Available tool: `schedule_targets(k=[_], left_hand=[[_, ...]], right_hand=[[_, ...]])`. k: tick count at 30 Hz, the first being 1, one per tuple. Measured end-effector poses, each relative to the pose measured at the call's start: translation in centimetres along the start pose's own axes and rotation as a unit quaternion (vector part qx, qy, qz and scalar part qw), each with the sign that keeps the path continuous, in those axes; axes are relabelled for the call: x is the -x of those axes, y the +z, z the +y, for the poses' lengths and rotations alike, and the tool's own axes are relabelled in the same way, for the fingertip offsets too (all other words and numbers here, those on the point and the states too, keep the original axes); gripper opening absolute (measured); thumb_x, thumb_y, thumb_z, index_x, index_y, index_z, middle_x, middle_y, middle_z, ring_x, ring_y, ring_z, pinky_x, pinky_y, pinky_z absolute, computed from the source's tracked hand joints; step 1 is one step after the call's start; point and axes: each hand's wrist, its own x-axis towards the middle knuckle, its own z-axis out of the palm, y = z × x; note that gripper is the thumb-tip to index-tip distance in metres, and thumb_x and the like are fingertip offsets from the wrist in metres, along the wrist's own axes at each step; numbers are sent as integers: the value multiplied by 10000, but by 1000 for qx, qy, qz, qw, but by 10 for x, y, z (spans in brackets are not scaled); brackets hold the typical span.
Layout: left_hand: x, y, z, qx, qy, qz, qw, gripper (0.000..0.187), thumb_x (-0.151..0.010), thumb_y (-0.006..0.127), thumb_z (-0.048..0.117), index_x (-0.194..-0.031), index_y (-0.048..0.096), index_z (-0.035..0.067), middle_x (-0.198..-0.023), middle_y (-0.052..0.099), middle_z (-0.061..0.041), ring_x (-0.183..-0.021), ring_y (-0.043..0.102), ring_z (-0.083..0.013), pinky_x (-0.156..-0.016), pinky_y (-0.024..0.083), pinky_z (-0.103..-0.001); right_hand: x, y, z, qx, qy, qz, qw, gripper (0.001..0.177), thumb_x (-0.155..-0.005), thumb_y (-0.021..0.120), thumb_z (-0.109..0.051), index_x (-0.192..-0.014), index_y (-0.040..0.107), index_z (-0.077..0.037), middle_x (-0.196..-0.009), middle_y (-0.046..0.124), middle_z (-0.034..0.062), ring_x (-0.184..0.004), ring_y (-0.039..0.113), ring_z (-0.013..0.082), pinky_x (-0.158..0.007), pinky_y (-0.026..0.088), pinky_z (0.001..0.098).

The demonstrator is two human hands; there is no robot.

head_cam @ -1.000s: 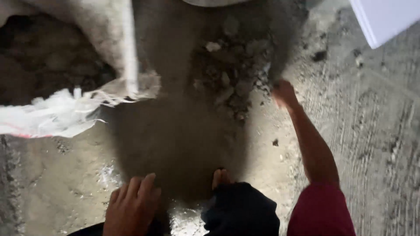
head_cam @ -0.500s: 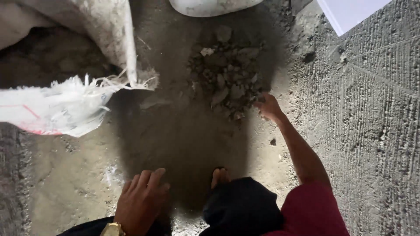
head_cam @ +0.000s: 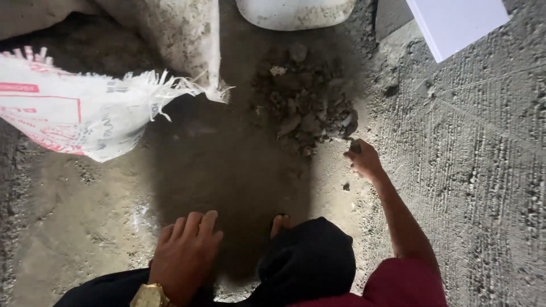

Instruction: Using a hand trowel to scoop dry cement from a bag and mix it with water on a concrete floor.

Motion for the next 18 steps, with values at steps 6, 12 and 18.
schedule_targets(k=[6, 12, 18], left_hand=[[3, -9, 2, -61, -22, 126, 990, 341, -894, 607, 408, -1180, 643, 225, -905, 603, 33, -812, 621, -225, -744, 495, -403], [1, -6, 2, -16, -19, 115, 993, 353, -884, 642, 394, -1177, 613, 198, -946, 606, -6, -844, 614, -256, -762, 495, -423], [1, 5, 5, -5, -8, 142, 990, 370, -857, 684, 374, -1156, 609, 169, -944, 598, -27, -839, 604, -275, -753, 480, -431]], right_hand=[[24, -15, -22, 8, -40, -11, 999, 207, -971, 698, -93, -1134, 603, -6, -972, 668, 196, -648, 636, 242, -454, 528, 317], [84, -57, -109, 44, -16, -16, 999, 224, -973, 691, -131, -1128, 597, 0, -840, 611, 171, -550, 506, 208, -401, 386, 310], [154, -90, -214, 122, 15, -16, 992, 78, -1069, 635, -184, -1040, 611, -115, -790, 555, 81, -596, 462, 197, -479, 375, 317]])
